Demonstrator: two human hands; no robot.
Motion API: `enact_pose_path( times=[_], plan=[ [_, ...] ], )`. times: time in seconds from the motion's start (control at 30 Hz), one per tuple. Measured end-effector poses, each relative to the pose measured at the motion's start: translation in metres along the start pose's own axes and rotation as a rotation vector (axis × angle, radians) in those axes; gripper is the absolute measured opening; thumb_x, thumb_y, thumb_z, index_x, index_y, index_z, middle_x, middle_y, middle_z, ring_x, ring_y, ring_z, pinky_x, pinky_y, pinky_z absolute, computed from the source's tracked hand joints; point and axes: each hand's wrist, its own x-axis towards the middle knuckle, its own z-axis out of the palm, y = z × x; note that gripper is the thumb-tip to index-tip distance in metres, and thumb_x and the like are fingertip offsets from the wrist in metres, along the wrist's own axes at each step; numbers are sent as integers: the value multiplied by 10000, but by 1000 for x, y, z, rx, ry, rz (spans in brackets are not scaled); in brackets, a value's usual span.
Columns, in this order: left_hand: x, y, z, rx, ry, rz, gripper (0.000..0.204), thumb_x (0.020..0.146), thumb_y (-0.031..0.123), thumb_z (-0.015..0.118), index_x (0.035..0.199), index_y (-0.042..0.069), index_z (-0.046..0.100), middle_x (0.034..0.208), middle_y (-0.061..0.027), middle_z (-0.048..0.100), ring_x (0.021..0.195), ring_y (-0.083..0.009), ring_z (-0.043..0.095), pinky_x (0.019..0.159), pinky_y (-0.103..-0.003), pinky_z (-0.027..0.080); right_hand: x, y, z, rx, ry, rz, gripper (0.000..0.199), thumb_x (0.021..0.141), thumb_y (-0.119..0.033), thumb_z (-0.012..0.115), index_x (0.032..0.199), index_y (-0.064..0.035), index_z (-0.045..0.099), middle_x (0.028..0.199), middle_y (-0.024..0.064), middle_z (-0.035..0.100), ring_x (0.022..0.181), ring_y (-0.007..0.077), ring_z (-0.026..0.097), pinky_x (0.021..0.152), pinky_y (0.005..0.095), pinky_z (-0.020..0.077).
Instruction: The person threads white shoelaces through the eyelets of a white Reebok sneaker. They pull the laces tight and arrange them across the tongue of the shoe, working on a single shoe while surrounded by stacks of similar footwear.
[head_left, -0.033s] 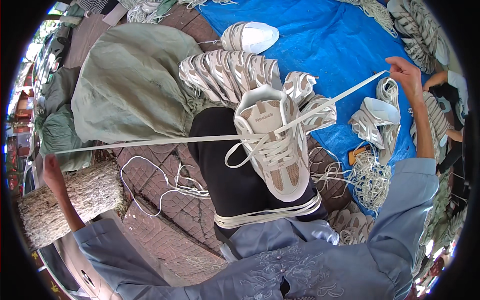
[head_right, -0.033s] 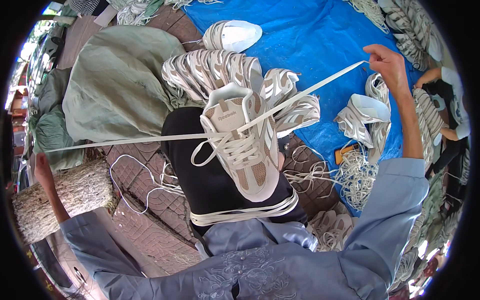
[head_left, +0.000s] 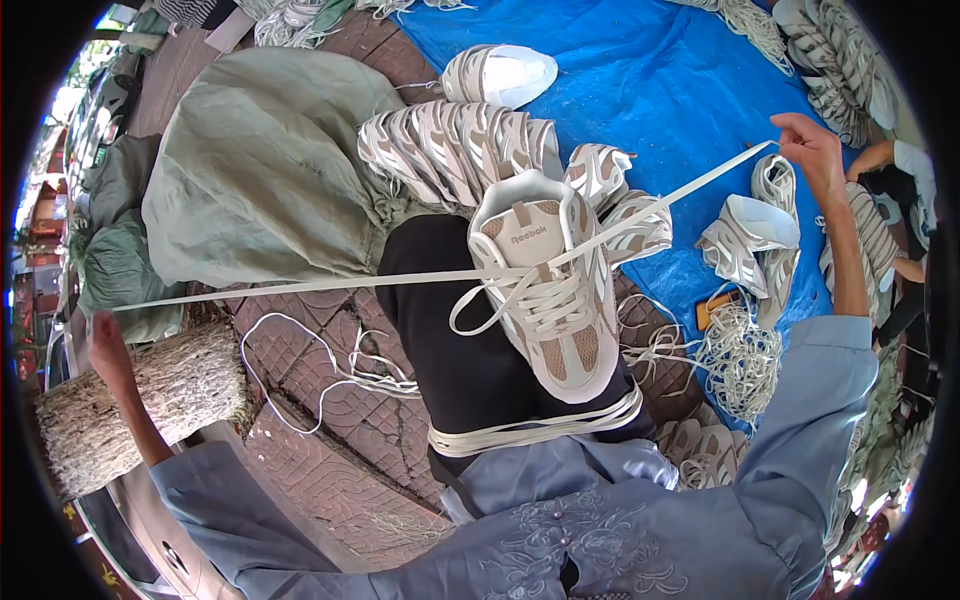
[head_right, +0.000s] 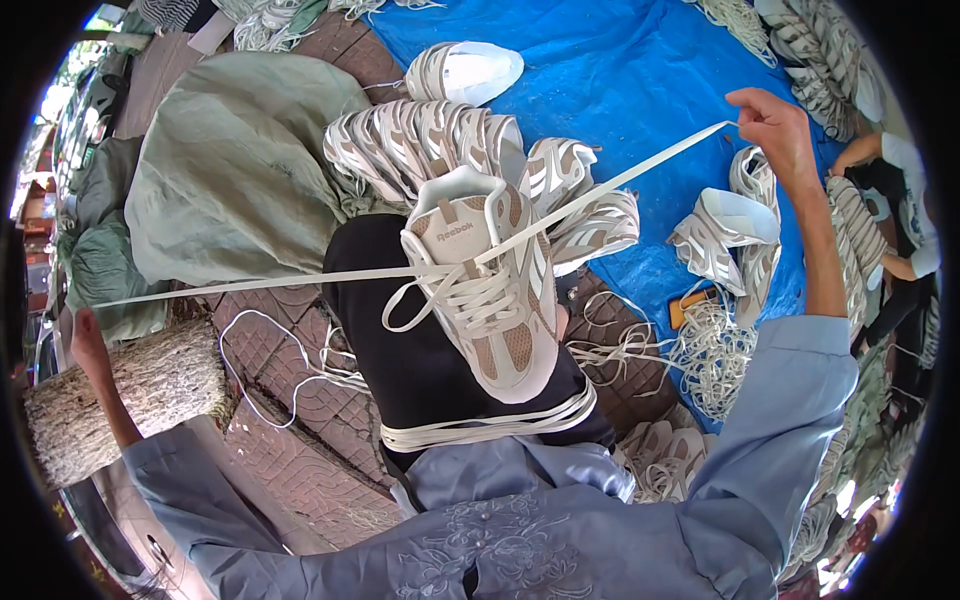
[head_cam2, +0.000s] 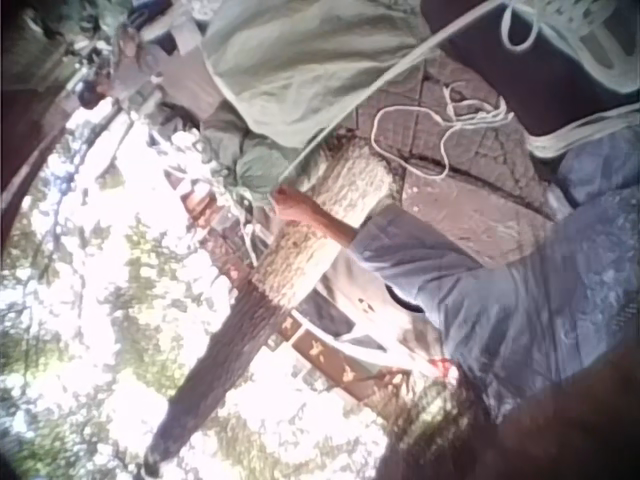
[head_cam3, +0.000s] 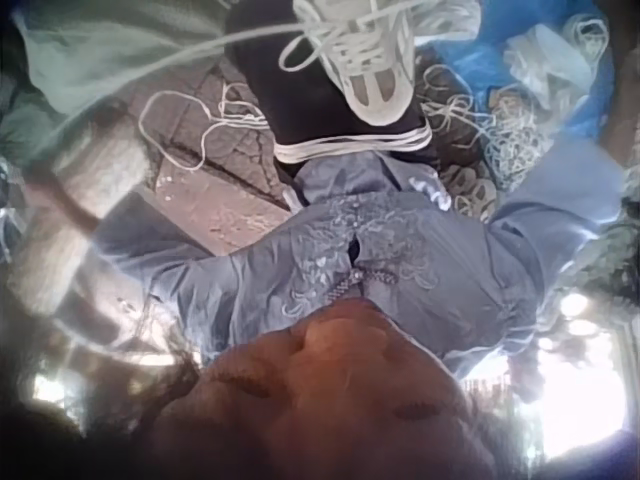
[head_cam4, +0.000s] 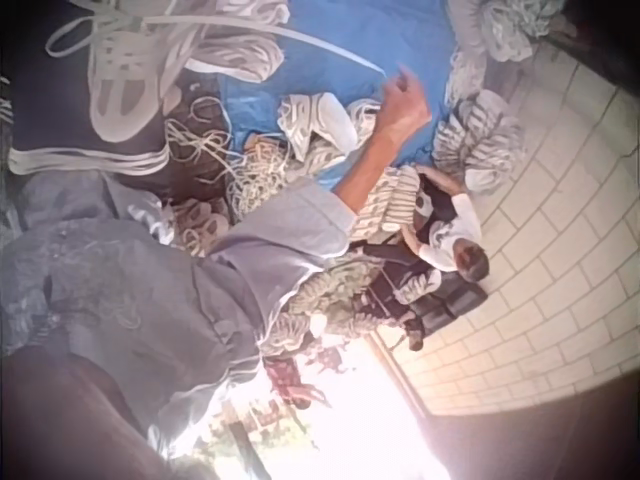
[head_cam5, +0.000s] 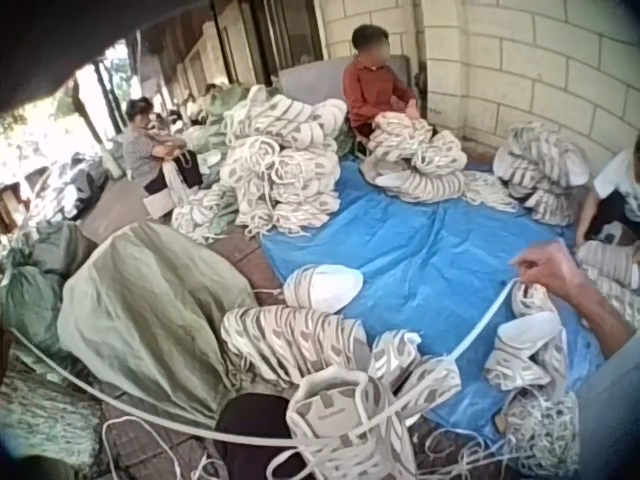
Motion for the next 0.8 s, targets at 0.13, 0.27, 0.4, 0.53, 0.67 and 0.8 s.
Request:
enact_pose_path(
  times=[0.13, 0.27, 0.4, 0.53, 0.67, 0.8],
  plan=[
    [-27, 12, 10, 23, 26, 2, 52, 835, 116, 516, 875, 94, 540, 688, -143, 542, 582, -257, 541, 546, -341, 432, -3, -5, -21, -90, 71, -73, 309, 641, 9, 531, 939, -9, 607, 642, 2, 488, 595, 64, 446, 558, 196, 373],
    [-54, 58, 17, -2, 3, 141, 39, 796, 62, 508, 797, 100, 518, 669, -149, 527, 581, -331, 512, 524, -402, 410, 5, 49, -49, -57, 168, 76, 304, 657, -3, 521, 948, -12, 606, 624, -7, 482, 588, 55, 443, 548, 194, 371],
    [-68, 112, 45, -96, -118, 57, 14, 800, 66, 501, 791, 69, 491, 696, -158, 551, 639, -353, 541, 551, -414, 409, 3, 91, -56, -80, 143, 141, 276, 661, -29, 520, 921, 3, 607, 603, 0, 499, 533, 69, 462, 501, 217, 378],
    [-45, 147, 37, -143, -63, 134, 14, 803, 71, 500, 803, 58, 494, 695, -161, 551, 635, -360, 538, 544, -414, 410, -20, 156, -73, -164, 170, 183, 251, 683, -55, 497, 898, 4, 611, 591, 0, 502, 497, 68, 457, 450, 221, 350],
    [-28, 165, 24, -145, -86, 122, 36, 800, 82, 516, 821, 55, 506, 669, -157, 548, 615, -342, 552, 536, -385, 419, -45, 210, -118, -78, 186, 414, 284, 669, -81, 493, 908, 9, 615, 615, -1, 514, 488, 58, 442, 426, 206, 317],
    [-26, 189, 27, -296, -88, 103, 44, 794, 93, 530, 820, 62, 513, 645, -145, 553, 610, -328, 561, 533, -374, 421, -44, 216, -134, -128, 202, 425, 330, 644, -73, 470, 930, 6, 616, 620, 21, 540, 491, 67, 458, 433, 213, 325]
  ],
)
